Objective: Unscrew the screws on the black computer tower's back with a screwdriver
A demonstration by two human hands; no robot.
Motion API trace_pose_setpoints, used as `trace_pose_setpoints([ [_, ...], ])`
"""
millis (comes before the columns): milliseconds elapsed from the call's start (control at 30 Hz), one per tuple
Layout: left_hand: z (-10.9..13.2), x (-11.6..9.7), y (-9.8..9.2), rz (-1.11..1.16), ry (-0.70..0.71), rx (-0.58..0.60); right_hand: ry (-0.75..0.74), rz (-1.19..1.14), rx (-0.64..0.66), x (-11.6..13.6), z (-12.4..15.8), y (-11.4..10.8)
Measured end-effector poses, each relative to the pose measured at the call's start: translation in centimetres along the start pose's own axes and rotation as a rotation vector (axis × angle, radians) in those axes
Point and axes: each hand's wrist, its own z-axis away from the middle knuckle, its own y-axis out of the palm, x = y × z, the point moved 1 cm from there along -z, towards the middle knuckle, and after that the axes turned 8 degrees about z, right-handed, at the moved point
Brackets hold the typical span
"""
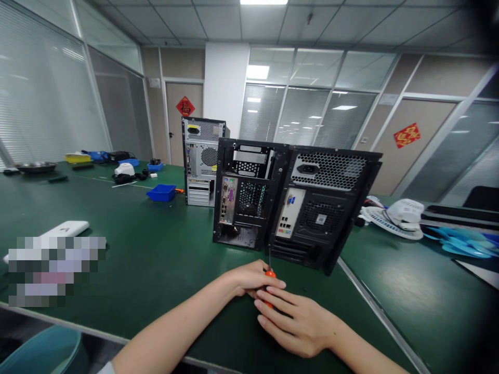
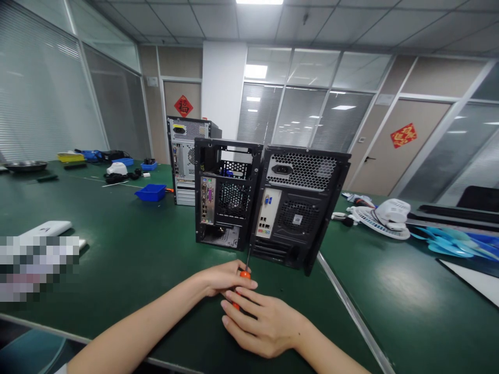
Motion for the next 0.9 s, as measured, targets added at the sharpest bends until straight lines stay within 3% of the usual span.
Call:
trace_pose_setpoints([
  [900,0.08,0.16,0.06,-0.149,0.022,-0.103,-0.009,-0.003,0.032,0.02,-0.48,-0.24],
])
